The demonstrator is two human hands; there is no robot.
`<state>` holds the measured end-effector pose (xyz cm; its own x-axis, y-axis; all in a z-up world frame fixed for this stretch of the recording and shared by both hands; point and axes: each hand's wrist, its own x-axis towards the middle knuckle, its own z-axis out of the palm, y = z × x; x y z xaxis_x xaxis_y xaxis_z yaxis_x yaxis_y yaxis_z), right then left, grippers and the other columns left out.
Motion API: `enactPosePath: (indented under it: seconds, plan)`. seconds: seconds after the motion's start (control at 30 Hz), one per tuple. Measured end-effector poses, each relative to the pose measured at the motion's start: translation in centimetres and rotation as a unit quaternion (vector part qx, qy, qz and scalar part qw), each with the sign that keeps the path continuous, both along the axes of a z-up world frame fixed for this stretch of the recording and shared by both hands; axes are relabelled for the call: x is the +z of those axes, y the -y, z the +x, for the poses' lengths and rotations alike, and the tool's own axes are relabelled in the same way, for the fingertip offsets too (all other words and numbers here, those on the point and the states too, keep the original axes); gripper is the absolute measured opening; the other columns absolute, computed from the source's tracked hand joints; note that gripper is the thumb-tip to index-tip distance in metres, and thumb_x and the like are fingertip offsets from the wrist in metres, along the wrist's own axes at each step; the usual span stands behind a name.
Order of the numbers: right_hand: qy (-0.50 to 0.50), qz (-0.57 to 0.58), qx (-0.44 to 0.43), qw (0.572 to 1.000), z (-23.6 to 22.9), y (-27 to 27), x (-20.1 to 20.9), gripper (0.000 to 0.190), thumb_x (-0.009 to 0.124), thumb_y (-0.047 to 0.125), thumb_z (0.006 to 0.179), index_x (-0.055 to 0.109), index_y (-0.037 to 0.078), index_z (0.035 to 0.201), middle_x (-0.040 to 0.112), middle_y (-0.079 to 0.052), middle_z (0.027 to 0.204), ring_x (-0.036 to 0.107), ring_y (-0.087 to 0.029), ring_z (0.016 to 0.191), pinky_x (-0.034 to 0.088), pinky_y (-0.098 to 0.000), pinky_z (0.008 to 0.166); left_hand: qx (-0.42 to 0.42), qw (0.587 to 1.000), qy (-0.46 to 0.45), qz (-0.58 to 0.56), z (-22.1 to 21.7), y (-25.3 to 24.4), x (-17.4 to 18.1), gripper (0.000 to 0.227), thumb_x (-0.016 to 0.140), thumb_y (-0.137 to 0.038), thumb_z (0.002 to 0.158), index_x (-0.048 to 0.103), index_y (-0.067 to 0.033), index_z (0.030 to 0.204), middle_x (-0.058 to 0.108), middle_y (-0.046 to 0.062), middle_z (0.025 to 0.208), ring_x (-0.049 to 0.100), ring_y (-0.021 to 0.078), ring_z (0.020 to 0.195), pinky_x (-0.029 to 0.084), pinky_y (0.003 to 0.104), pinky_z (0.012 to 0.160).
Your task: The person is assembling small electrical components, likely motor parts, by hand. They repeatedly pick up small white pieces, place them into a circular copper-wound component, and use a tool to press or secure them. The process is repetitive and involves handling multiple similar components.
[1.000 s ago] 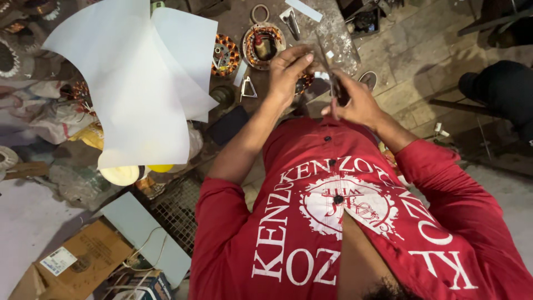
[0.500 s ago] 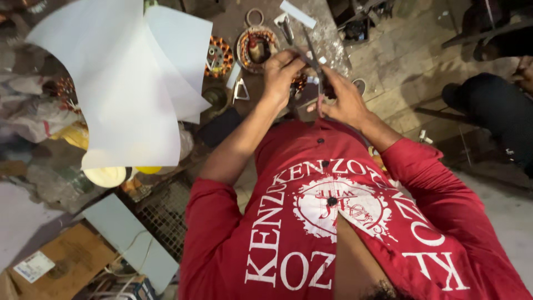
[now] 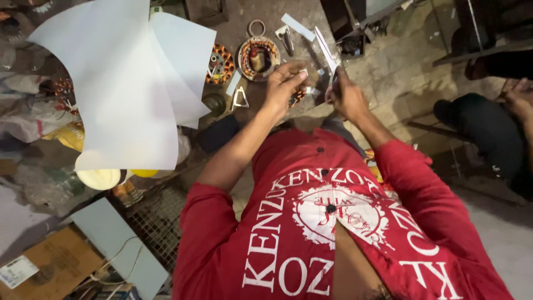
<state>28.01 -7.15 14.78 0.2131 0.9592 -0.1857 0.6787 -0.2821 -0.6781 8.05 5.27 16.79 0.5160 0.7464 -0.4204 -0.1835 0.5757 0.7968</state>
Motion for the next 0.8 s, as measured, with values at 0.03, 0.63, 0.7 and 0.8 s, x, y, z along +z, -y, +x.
enactPosePath:
  seconds: [0.03,0.63,0.7,0.8]
  plan:
    - [0.036,-0.015,-0.004,0.999,-0.2,0.5,-1.7,0.079,0.072,0.011,0.087,0.036,0.004,0.156,0.069,-0.026,0.106,0.068,-0.047,0.091,0.054,-0.0541,0.076,0.004,1.000,-0.007,0.008,-0.7,0.6,-0.5,0.026,0.071,-0.003,0.096,0.069,0.0012,0.122,0.074,0.009,0.103,0.071,0.0177,0.085,0.058,0.032,0.074]
    - [-0.547,0.016,-0.140,0.825,-3.6,-2.6,7.1,0.019,0.070,0.006,0.100,0.071,-0.005,0.116,0.075,-0.009,0.102,0.073,-0.015,0.089,0.064,-0.0297,0.080,0.016,0.994,-0.020,0.107,-1.3,2.9,1.0,0.019,0.077,-0.002,0.093,0.074,0.0035,0.111,0.077,0.007,0.102,0.070,0.0121,0.090,0.057,0.027,0.081]
    - [-0.519,0.035,-0.128,0.845,-3.9,-2.4,7.3,0.020,0.070,0.006,0.102,0.071,-0.005,0.118,0.075,-0.010,0.103,0.073,-0.015,0.090,0.064,-0.0287,0.081,0.015,0.988,-0.050,0.148,-1.5,3.1,1.8,0.018,0.077,-0.003,0.094,0.075,0.0030,0.111,0.077,0.006,0.100,0.070,0.0102,0.087,0.057,0.025,0.078]
    - [-0.465,0.066,-0.103,0.877,-3.9,-2.0,7.7,0.020,0.069,0.007,0.103,0.070,-0.005,0.119,0.075,-0.010,0.105,0.074,-0.014,0.091,0.063,-0.0276,0.082,0.010,0.974,-0.086,0.209,-1.4,3.2,2.9,0.017,0.077,-0.005,0.094,0.076,0.0020,0.110,0.078,0.005,0.100,0.071,0.0082,0.088,0.058,0.024,0.079]
